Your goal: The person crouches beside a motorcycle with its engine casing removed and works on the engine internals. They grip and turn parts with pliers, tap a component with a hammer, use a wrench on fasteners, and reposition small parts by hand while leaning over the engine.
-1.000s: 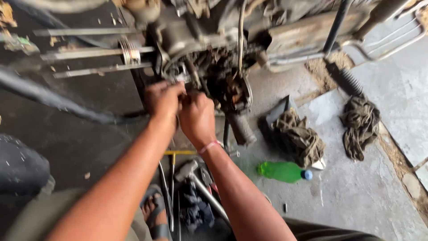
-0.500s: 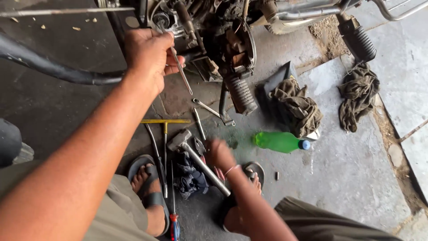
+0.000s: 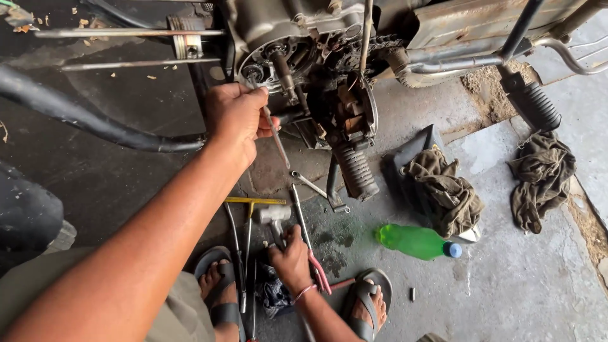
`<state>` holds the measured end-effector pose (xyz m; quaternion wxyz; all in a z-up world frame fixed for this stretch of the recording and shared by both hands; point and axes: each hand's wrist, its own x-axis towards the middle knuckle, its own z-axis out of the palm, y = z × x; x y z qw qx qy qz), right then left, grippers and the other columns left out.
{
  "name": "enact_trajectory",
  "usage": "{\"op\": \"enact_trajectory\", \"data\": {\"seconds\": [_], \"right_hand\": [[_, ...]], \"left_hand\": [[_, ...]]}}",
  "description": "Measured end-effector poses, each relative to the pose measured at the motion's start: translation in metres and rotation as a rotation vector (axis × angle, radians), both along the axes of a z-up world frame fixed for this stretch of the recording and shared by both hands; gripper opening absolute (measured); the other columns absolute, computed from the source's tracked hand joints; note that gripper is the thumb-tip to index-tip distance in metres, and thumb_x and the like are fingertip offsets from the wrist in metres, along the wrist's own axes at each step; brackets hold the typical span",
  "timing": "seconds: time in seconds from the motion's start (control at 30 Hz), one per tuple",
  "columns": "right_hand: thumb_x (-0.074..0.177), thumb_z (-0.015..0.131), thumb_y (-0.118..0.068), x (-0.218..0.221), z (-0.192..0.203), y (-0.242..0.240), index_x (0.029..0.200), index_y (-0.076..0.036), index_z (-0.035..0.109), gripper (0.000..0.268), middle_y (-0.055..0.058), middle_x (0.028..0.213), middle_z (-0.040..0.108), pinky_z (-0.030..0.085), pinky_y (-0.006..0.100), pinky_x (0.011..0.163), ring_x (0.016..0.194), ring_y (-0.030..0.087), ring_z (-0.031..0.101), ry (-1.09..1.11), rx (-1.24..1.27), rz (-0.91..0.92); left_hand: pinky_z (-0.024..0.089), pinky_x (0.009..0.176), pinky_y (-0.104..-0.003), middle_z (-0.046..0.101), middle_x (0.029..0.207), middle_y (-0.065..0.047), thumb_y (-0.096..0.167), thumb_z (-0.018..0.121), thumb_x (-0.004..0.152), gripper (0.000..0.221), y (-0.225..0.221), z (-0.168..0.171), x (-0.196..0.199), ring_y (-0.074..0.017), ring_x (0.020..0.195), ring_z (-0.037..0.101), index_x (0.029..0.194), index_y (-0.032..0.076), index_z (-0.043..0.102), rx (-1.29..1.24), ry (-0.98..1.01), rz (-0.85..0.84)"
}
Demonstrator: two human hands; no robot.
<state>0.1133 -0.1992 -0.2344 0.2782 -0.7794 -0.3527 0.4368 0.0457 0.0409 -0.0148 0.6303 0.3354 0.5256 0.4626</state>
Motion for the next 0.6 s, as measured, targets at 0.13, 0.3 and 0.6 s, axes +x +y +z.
{"op": "enact_trajectory", "data": {"seconds": [0.13,0.3,0.6], "right_hand": [[0.076,0.069,-0.003,-0.018,0.069,0.027,0.122,-0.006,0.046,0.052,0.016,0.094,0.068,0.056,0.032,0.070,0.080,0.018,0.067,0.180,0.515,-0.315],[0.091,0.080,-0.013,-0.021,0.025,0.040,0.096,0.004,0.063,0.024,0.012,0.087,0.064,0.048,0.032,0.067,0.077,0.018,0.058,0.304,0.606,-0.228],[0.091,0.078,-0.010,-0.031,0.012,0.088,0.095,0.000,0.066,0.017,0.007,0.079,0.064,0.049,0.031,0.059,0.068,0.017,0.059,0.039,0.944,-0.368]], "left_hand": [[0.059,0.042,-0.033,0.064,0.060,-0.007,0.009,0.069,0.090,0.017,0.002,0.000,-0.001,-0.0171,0.044,0.064,0.075,0.003,0.065,-0.033,0.071,0.050],[0.051,0.039,-0.034,0.061,0.058,-0.006,0.011,0.070,0.091,0.020,0.003,-0.007,0.001,-0.0187,0.042,0.063,0.074,0.003,0.061,-0.021,-0.044,0.005],[0.051,0.040,-0.033,0.060,0.062,-0.006,0.009,0.069,0.091,0.018,0.001,-0.002,0.003,-0.0170,0.043,0.060,0.075,0.001,0.065,-0.015,0.035,0.025]]}}
